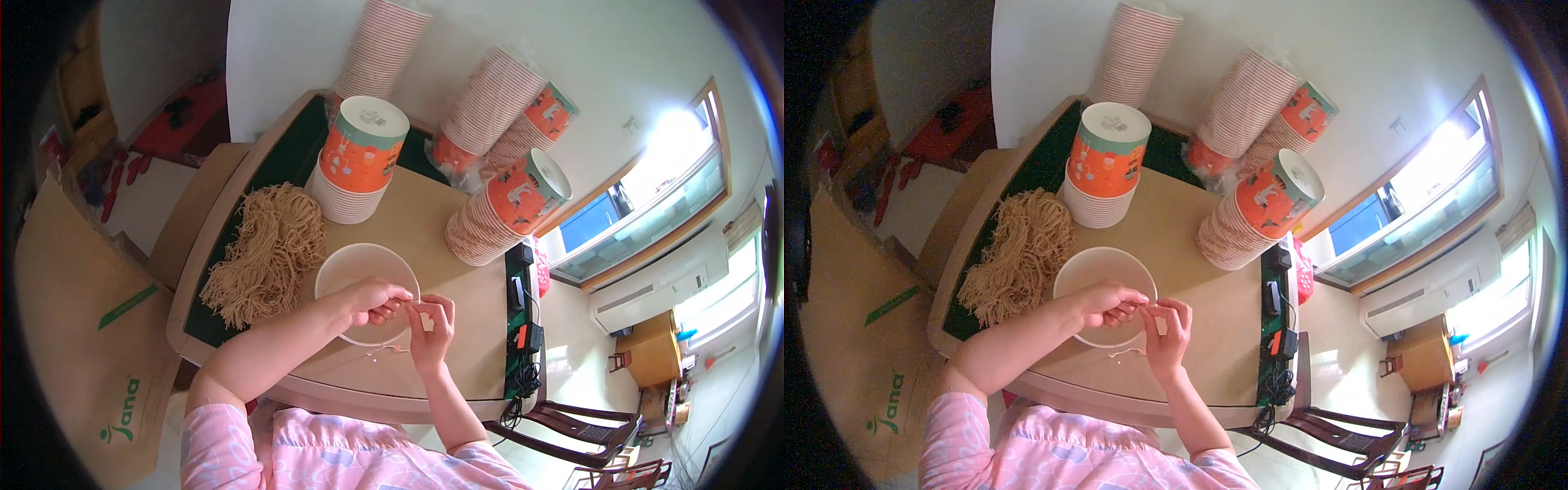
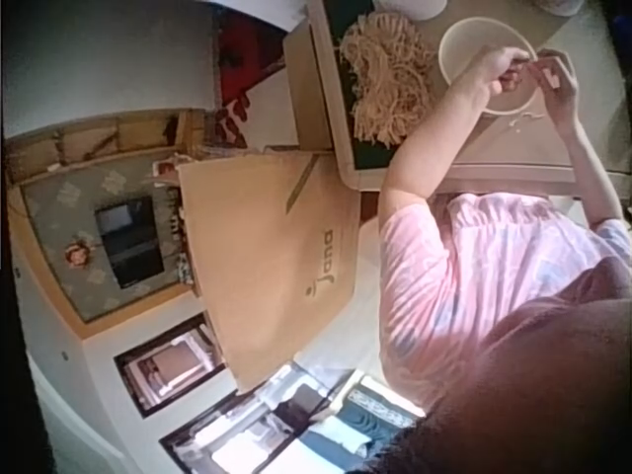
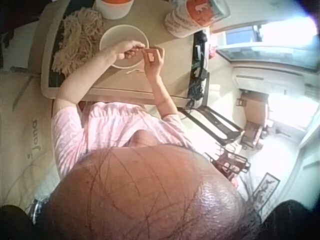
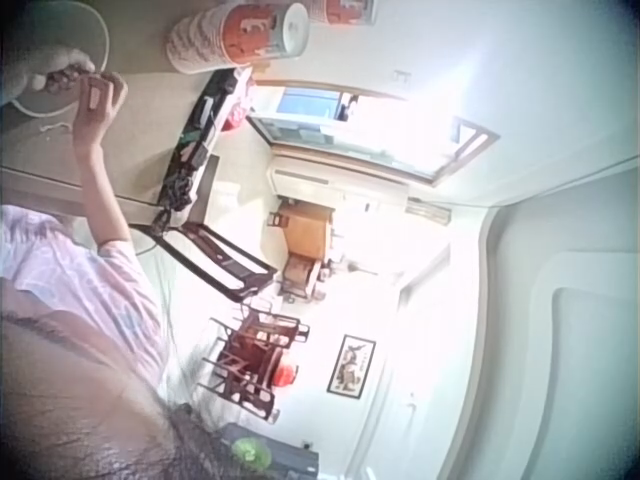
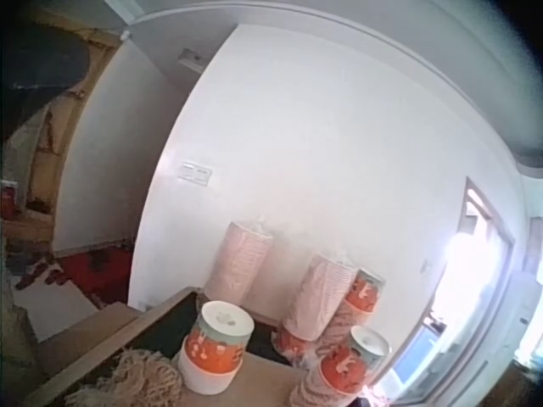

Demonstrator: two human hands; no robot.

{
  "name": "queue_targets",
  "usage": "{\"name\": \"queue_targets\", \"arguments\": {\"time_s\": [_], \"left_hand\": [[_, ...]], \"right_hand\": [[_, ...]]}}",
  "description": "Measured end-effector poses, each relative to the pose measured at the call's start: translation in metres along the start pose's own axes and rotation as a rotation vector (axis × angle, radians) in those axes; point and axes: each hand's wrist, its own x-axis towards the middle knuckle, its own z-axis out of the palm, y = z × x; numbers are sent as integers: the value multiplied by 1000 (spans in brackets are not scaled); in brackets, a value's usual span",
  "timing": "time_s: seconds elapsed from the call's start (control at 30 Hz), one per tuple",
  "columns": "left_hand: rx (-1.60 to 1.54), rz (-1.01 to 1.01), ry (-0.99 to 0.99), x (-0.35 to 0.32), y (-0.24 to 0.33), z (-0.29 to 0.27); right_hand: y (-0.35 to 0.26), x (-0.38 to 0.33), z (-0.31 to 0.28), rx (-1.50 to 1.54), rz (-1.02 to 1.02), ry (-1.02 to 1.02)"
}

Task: Tying decorative strings onto the rims of paper cups for packaging or assembly.

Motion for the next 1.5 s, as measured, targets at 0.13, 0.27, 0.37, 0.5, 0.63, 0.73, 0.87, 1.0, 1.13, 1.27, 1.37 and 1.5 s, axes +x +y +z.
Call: {"name": "queue_targets", "arguments": {"time_s": [0.13, 0.27, 0.37, 0.5, 0.63, 0.73, 0.87, 1.0, 1.13, 1.27, 1.37, 1.5], "left_hand": [[29, 6, 14, -3, 2, 4], [64, 21, -13, -2, 2, 3], [78, 37, -39, -5, 3, 4], [81, 61, -60, -5, 3, 6], [9, 65, 1, -1, -1, 3], [21, 63, 48, -4, 0, 8], [164, 120, 62, -12, 3, 12], [704, 608, 188, -8, -12, 11], [1107, 860, 382, -30, -12, 32], [891, 698, 364, -33, -16, 32], [384, 457, 161, -34, -12, 23], [931, 612, 279, -32, -21, 25]], "right_hand": [[6, -5, -3, -78, -128, -33], [7, -5, -4, 61, 110, -60], [11, -3, -5, 309, 318, -94], [10, -1, -6, 519, 443, -95], [11, -4, -7, 187, 145, -171], [13, -6, -7, 233, 186, -171], [3, 1, -8, 527, 443, -96], [9, 1, -7, 608, 485, -119], [21, -3, -6, 540, 437, -72], [19, -8, 0, 596, 480, -70], [14, -12, 2, 613, 491, -90], [10, -10, 1, 672, 563, -82]]}}
